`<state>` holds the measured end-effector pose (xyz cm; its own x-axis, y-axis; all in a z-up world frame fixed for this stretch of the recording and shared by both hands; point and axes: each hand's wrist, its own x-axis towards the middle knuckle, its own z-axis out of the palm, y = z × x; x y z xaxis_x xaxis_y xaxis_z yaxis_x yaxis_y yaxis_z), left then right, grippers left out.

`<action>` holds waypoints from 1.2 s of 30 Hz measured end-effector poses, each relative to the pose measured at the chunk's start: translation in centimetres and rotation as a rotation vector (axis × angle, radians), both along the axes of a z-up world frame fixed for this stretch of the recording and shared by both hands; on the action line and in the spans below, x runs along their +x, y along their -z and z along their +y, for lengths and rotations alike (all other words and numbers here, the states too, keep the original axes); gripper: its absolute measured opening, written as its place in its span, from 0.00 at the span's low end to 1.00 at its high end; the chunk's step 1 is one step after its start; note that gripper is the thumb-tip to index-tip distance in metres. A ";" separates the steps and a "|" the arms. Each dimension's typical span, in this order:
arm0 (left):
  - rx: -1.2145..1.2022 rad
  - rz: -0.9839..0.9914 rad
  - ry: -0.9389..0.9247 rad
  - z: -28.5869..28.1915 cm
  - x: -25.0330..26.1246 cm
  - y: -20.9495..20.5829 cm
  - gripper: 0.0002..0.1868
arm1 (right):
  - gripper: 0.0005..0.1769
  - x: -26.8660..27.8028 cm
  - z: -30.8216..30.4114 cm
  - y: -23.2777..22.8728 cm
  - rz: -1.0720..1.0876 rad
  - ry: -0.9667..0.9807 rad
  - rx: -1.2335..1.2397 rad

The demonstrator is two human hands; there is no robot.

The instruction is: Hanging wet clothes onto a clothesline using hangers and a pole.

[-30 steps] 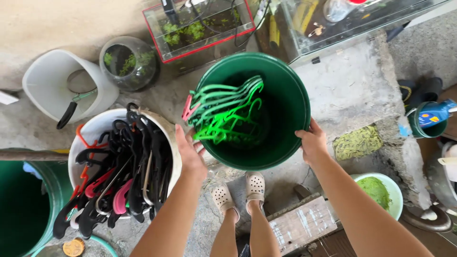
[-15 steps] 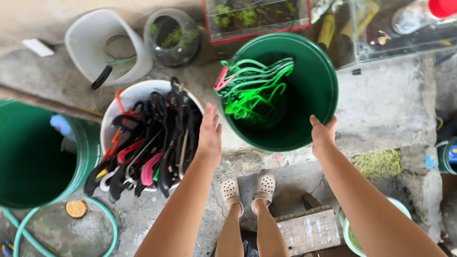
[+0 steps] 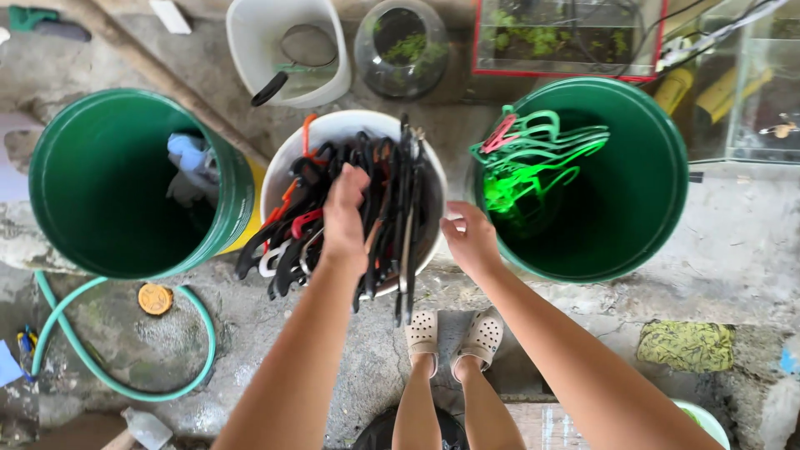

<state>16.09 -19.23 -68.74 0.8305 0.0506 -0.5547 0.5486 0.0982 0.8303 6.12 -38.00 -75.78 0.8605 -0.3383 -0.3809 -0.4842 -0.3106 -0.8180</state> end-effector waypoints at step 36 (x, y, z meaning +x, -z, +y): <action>1.124 0.367 0.724 15.3 2.1 -10.3 0.35 | 0.14 -4.6 2.4 -10.7 0.448 0.353 0.467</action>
